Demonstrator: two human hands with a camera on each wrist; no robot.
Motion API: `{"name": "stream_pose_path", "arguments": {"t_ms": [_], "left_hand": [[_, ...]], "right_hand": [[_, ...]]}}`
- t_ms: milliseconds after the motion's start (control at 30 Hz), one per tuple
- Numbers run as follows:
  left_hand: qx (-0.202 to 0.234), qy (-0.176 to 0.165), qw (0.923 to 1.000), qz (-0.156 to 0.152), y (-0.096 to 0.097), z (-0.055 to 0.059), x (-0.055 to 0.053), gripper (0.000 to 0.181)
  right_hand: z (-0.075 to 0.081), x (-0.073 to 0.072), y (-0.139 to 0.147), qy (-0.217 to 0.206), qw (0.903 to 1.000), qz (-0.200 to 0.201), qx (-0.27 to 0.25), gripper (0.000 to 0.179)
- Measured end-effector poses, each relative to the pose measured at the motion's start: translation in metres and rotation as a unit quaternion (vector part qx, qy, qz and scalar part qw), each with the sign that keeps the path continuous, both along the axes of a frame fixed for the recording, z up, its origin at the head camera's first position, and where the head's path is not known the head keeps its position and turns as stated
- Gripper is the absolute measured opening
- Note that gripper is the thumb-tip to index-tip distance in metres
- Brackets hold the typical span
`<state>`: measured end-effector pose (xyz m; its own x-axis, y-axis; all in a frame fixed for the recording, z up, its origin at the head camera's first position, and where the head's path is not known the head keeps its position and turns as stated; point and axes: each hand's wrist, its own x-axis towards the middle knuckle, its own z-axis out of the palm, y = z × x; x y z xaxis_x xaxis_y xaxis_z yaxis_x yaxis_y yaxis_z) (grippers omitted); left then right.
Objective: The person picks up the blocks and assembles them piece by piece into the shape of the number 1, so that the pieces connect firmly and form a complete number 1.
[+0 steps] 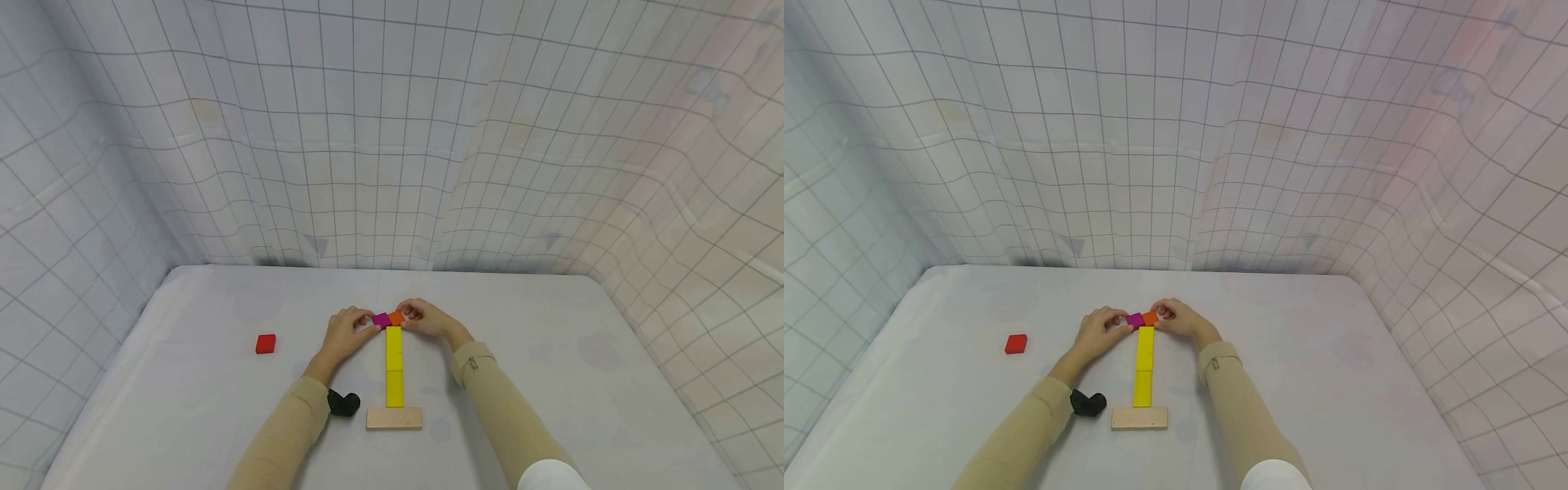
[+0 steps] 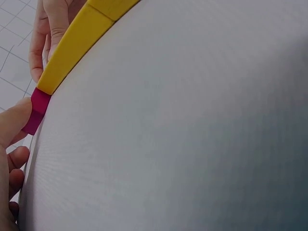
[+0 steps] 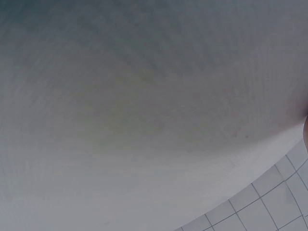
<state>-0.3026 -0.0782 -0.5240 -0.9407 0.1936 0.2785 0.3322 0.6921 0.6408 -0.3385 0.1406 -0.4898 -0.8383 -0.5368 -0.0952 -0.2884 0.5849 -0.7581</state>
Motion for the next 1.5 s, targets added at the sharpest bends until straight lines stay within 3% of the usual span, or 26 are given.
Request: {"name": "stream_pose_path", "arguments": {"t_ms": [467,800,1000,1233,1500], "left_hand": [[0.013,0.001,0.9999,-0.001,-0.001,0.002,0.0,0.03],[0.076,-0.003,0.997,-0.007,-0.013,0.008,0.006,0.029],[0.053,0.0,0.9985,0.011,-0.03,0.014,0.013,0.033],[0.031,0.036,0.9987,0.017,-0.053,0.018,0.021,0.038],[0.001,0.054,0.998,0.032,-0.081,0.023,0.031,0.043]], "right_hand": [[0.002,0.0,0.001,0.011,0.9998,0.017,-0.007,0.03],[0.002,0.001,-0.001,0.008,0.9999,0.013,-0.004,0.031],[0.001,0.002,-0.001,0.0,1.0,0.007,0.005,0.031],[0.0,0.0,0.0,0.007,0.9998,0.018,0.003,0.031],[0.002,0.002,0.0,0.005,0.9998,0.017,-0.004,0.031]]}}
